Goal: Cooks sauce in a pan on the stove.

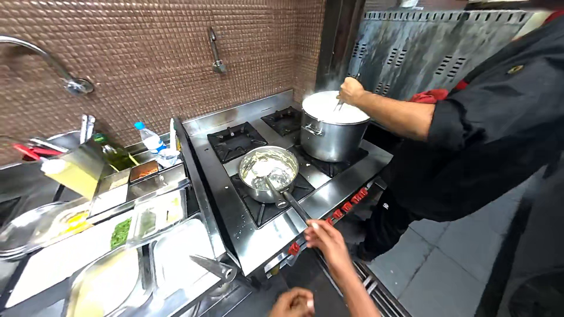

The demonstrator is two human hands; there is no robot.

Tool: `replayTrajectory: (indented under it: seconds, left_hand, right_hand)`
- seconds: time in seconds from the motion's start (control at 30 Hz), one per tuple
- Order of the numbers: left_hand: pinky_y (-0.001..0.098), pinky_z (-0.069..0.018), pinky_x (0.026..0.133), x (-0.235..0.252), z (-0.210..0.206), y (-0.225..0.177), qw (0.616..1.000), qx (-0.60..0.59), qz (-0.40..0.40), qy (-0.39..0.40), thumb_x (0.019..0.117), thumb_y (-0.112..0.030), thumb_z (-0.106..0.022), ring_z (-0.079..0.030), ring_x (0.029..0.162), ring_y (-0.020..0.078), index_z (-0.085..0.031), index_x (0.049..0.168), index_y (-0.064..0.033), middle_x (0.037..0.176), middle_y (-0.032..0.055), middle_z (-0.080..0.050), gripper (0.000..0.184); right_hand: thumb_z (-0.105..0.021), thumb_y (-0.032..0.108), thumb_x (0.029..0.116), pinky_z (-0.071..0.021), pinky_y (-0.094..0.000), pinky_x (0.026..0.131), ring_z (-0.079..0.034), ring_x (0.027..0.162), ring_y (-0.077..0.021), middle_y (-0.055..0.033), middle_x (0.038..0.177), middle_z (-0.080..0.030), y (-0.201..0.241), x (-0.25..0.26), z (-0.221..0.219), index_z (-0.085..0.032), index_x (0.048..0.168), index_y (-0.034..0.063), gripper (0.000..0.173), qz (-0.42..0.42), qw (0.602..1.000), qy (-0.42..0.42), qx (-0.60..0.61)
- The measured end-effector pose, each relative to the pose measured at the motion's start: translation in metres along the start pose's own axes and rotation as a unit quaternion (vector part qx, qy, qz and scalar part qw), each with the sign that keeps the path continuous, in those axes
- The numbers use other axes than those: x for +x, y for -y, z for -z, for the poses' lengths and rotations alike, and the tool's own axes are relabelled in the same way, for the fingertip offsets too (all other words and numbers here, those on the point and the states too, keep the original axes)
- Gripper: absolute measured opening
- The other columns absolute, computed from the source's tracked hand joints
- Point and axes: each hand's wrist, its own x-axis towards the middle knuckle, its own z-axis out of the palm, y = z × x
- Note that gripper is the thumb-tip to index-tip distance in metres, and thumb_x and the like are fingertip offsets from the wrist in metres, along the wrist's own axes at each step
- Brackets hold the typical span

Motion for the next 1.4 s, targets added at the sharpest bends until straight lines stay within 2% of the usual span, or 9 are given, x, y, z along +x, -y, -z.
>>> replayTrajectory:
  seconds: [0.17, 0.3, 0.47, 0.77, 0.87, 0.93, 1.03, 1.2, 1.4]
  left_hand:
    - [0.0409, -0.0550, 0.088, 0.088, -0.027, -0.044, 0.967, -0.198, 0.020, -0.160, 0.1085, -0.022, -0.041, -0.065, 0.101, 0.0221, -0.045, 0.143, 0.0045, 0.121, 0.0185, -0.062, 0.044]
    - [0.0323, -0.0564, 0.076, 0.131, -0.021, -0.074, 0.889, -0.393, 0.013, -0.233, 0.1128, -0.019, -0.027, -0.065, 0.081, 0.0136, -0.048, 0.131, 0.0000, 0.095, 0.0073, -0.065, 0.034]
    - [0.0339, -0.0574, 0.074, 0.178, -0.022, -0.083, 0.824, -0.483, 0.000, -0.296, 0.1100, -0.017, -0.034, -0.066, 0.082, 0.0144, -0.052, 0.123, -0.0036, 0.093, 0.0074, -0.066, 0.026]
    - [0.0270, -0.0565, 0.078, 0.187, -0.029, -0.090, 0.866, -0.305, -0.019, -0.397, 0.1026, -0.005, -0.048, -0.064, 0.083, 0.0075, -0.051, 0.128, 0.0073, 0.095, 0.0078, -0.066, 0.028]
    - [0.0228, -0.0483, 0.045, 0.186, -0.020, -0.098, 0.854, -0.354, 0.009, -0.380, 0.1068, -0.005, -0.042, -0.049, 0.044, 0.0055, -0.047, 0.113, -0.0021, 0.059, -0.0031, -0.049, 0.008]
    - [0.0239, -0.0468, 0.040, 0.185, -0.014, -0.095, 0.848, -0.394, 0.013, -0.354, 0.1091, -0.008, -0.039, -0.044, 0.039, 0.0075, -0.044, 0.109, -0.0048, 0.054, -0.0033, -0.043, 0.006]
    - [0.0245, -0.0475, 0.040, 0.185, -0.009, -0.089, 0.852, -0.391, 0.028, -0.348, 0.1093, -0.013, -0.045, -0.044, 0.039, 0.0082, -0.044, 0.108, -0.0056, 0.055, -0.0027, -0.041, 0.008]
    - [0.0238, -0.0450, 0.038, 0.186, -0.008, -0.093, 0.853, -0.346, 0.081, -0.382, 0.1081, -0.014, -0.050, -0.041, 0.039, 0.0078, -0.045, 0.108, -0.0052, 0.058, -0.0014, -0.042, 0.010]
    - [0.0239, -0.0448, 0.038, 0.187, -0.004, -0.076, 0.851, -0.291, 0.092, -0.427, 0.1071, -0.010, -0.050, -0.042, 0.038, 0.0081, -0.046, 0.111, -0.0048, 0.057, -0.0015, -0.043, 0.008]
  right_hand:
    - [-0.045, 0.021, 0.1108, -0.0611, -0.0378, 0.075, -0.070, 0.081, -0.0261, -0.0198, 0.104, -0.065, 0.023, 0.102, -0.074, -0.046, 0.136, -0.0038, 0.036, -0.255, 0.951, 0.059, 0.166]
    - [-0.045, 0.014, 0.1076, -0.0554, -0.0250, 0.055, -0.064, 0.060, -0.0141, -0.0126, 0.084, -0.068, 0.029, 0.144, -0.099, -0.052, 0.114, 0.0010, 0.016, -0.328, 0.912, 0.039, 0.243]
    - [-0.043, 0.001, 0.1023, -0.0423, -0.0173, 0.040, -0.046, 0.043, -0.0064, -0.0043, 0.066, -0.053, 0.045, 0.172, -0.092, -0.049, 0.094, 0.0038, 0.010, -0.353, 0.899, 0.042, 0.256]
    - [-0.046, 0.007, 0.1045, -0.0420, -0.0286, 0.039, -0.043, 0.044, -0.0129, -0.0075, 0.082, -0.048, 0.024, 0.169, -0.077, -0.039, 0.156, 0.0086, 0.052, -0.247, 0.934, 0.186, -0.178]
    - [-0.043, 0.014, 0.1066, -0.0549, -0.0430, 0.079, -0.066, 0.089, -0.0255, -0.0185, 0.131, -0.061, 0.041, 0.170, -0.055, -0.027, 0.164, 0.0146, 0.059, -0.160, 0.810, 0.338, -0.452]
    - [-0.042, 0.015, 0.1066, -0.0479, -0.0529, 0.106, -0.062, 0.125, -0.0333, -0.0178, 0.143, -0.059, 0.062, 0.173, -0.030, -0.025, 0.165, 0.0204, 0.061, -0.117, 0.723, 0.393, -0.555]
    - [-0.046, 0.016, 0.1041, -0.0490, -0.0549, 0.102, -0.062, 0.125, -0.0340, -0.0145, 0.140, -0.062, 0.078, 0.188, 0.006, -0.035, 0.161, 0.0318, 0.060, -0.073, 0.689, 0.375, -0.615]
    - [-0.045, 0.016, 0.1048, -0.0533, -0.0531, 0.094, -0.066, 0.114, -0.0372, -0.0189, 0.141, -0.058, 0.060, 0.226, -0.004, -0.036, 0.161, 0.0271, 0.058, -0.029, 0.674, 0.308, -0.671]
    - [-0.049, 0.009, 0.1015, -0.0528, -0.0574, 0.092, -0.065, 0.113, -0.0404, -0.0192, 0.140, -0.059, 0.048, 0.249, 0.015, -0.034, 0.162, 0.0335, 0.067, 0.074, 0.599, 0.448, -0.660]
